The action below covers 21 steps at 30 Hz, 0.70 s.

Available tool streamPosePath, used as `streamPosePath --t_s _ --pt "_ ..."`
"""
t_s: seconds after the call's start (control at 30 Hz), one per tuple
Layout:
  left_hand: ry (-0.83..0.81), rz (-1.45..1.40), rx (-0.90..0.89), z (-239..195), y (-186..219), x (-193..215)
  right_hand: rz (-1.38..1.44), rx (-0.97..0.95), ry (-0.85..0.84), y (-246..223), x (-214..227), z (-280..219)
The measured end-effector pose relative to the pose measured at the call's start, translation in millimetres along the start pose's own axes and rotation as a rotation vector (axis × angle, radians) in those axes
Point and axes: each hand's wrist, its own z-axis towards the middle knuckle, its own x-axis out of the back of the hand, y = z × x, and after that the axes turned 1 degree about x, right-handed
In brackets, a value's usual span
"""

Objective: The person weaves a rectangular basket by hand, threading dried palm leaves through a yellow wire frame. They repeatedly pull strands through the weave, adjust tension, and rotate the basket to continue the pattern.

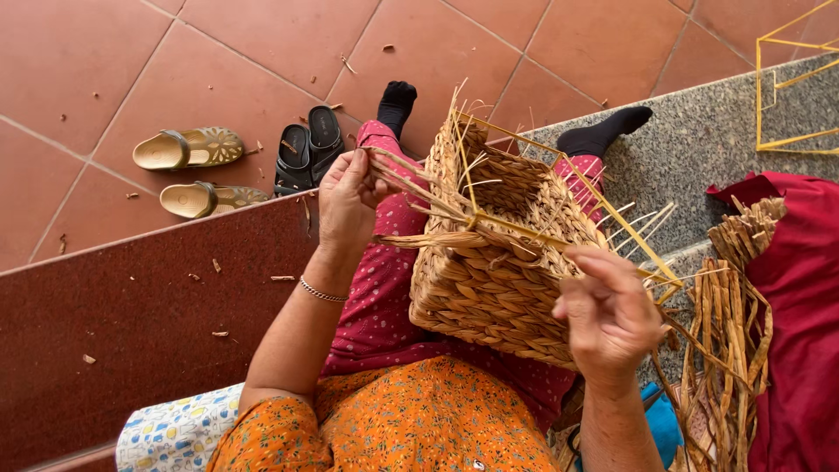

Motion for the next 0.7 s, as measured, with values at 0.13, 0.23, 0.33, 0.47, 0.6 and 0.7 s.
streamPosePath --t_s 0.13,0.23,0.33,0.47,0.6,0.7 --pt "0.027 -0.225 -0.012 4.8 5.8 6.4 -0.052 0.044 -0.131 -17.9 -14.9 16.2" --pt "-0.175 -0.369 -0.064 3.2 24.9 8.2 -0.106 0.092 -0.201 -28.7 -27.4 27.0" --pt "-0.014 -0.286 -0.166 -1.4 55.8 9.3 -0.183 0.046 -0.275 -39.6 -36.8 29.5" --pt "0.286 0.322 -0.67 -8.7 102.3 7.4 -0.459 0.192 -0.404 -35.1 -56.8 38.0" --pt "0.228 1.268 -1.14 -22.6 97.3 -15.6 -0.688 0.111 -0.49 -27.9 -67.0 50.7" --pt "0.05 1.944 -1.339 -21.8 74.7 -49.2 -0.598 0.123 -0.449 -36.3 -67.3 59.8"
